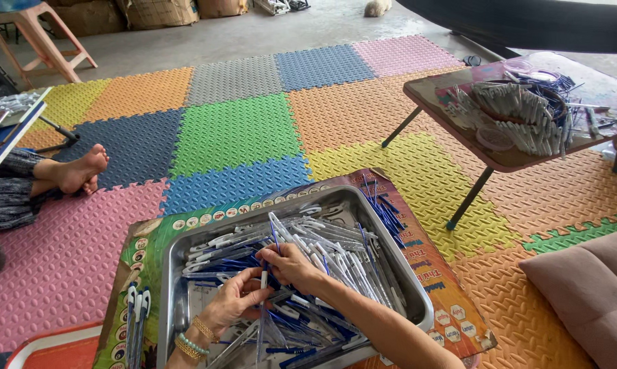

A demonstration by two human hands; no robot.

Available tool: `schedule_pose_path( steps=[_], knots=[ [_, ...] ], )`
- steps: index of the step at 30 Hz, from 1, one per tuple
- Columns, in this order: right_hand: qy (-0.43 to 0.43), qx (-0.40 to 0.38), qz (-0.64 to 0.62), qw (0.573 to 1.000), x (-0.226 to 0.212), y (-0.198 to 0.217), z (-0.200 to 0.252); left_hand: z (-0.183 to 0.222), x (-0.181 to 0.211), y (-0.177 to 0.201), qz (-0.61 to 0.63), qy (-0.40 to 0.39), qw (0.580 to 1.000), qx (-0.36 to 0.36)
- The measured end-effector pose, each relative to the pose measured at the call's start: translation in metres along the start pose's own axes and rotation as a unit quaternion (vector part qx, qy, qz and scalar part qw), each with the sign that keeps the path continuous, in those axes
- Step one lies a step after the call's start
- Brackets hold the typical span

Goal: The person assembles pens by inserting the ink cartridge and spring into the plastic pen body and attaching the cap, handling multiple pens one at a time from a metal tray.

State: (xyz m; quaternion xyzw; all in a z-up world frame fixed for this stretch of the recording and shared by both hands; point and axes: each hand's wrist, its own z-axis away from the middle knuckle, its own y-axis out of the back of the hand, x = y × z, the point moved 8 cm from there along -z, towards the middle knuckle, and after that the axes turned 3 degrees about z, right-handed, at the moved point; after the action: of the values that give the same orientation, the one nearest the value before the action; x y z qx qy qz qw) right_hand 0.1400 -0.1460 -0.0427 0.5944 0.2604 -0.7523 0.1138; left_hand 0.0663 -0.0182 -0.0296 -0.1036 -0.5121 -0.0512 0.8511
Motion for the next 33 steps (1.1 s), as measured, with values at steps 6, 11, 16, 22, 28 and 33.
schedule_pose_path(
  steps=[6,11,16,22,28,33],
  knots=[
    [-0.006,-0.003,-0.011,1.000,-0.005,-0.001,0.003,0.014,0.012,-0.008,-0.036,0.012,0.999,0.010],
    [0.008,0.000,0.005,1.000,-0.002,-0.002,0.001,0.009,0.008,-0.002,-0.035,0.013,0.999,0.021],
    [-0.004,0.000,0.020,1.000,-0.001,-0.003,0.002,0.006,0.009,-0.002,0.018,0.000,1.000,0.010],
    [0.014,0.029,0.059,0.998,-0.005,-0.003,0.006,0.007,0.006,0.000,-0.015,0.020,0.999,0.021],
    [0.009,0.027,0.027,0.999,0.002,0.001,0.001,0.002,-0.002,0.003,-0.053,0.042,0.997,0.033],
    [0.010,0.018,-0.005,1.000,-0.012,-0.005,0.009,0.001,-0.003,0.006,-0.012,0.046,0.998,0.038]
  ],
)
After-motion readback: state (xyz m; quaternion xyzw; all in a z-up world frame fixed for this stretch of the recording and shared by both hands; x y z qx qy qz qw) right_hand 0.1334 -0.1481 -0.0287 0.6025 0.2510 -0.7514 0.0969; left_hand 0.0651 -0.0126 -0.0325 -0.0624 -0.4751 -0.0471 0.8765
